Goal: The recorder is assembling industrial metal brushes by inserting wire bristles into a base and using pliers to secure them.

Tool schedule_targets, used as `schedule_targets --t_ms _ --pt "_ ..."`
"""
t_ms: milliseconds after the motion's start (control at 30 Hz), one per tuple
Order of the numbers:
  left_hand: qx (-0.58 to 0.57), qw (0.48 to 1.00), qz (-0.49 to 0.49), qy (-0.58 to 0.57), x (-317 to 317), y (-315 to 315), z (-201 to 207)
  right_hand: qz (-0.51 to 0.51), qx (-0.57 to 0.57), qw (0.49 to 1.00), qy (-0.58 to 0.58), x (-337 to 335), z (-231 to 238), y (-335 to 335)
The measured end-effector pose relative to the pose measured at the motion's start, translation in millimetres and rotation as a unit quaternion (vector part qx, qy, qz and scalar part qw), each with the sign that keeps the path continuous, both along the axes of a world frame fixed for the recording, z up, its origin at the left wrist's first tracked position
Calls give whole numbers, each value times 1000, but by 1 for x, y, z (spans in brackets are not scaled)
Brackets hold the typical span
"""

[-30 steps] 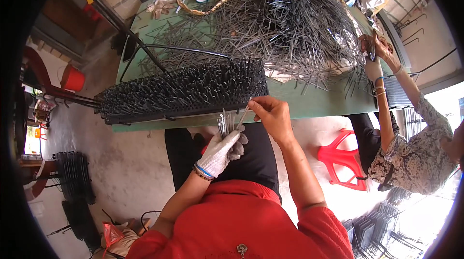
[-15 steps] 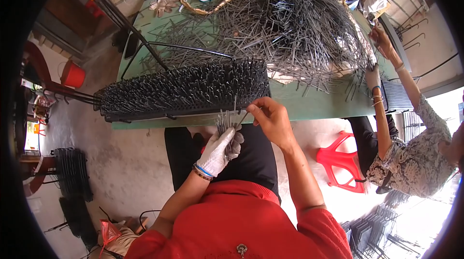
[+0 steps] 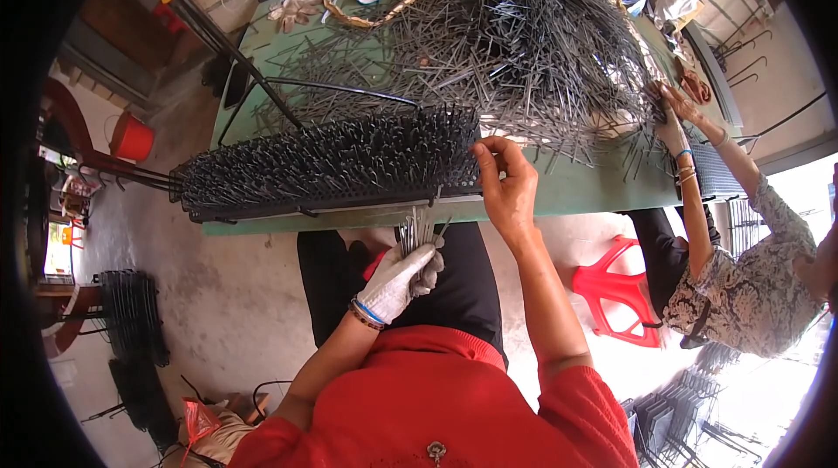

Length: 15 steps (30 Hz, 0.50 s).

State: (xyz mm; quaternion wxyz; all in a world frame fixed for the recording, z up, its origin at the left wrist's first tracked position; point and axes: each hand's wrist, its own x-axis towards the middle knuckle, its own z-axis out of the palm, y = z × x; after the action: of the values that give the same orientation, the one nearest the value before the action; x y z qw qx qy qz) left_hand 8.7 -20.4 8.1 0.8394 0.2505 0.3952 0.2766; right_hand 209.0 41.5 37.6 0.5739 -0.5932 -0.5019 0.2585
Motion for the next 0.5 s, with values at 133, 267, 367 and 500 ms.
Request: schedule_targets --t_ms 133,267,367,500 --pt "-6 1000 -15 -6 -4 2 -2 -4 10 1000 -14 -3 0 1" --pt "-14 999 -31 3 -4 1 1 -25 35 996 -73 -10 2 3" --pt "-13 999 -34 3 -3 1 2 -28 42 994 -100 -10 2 2" --pt "-16 999 -39 4 -5 2 0 -27 71 983 -167 -13 11 -1"
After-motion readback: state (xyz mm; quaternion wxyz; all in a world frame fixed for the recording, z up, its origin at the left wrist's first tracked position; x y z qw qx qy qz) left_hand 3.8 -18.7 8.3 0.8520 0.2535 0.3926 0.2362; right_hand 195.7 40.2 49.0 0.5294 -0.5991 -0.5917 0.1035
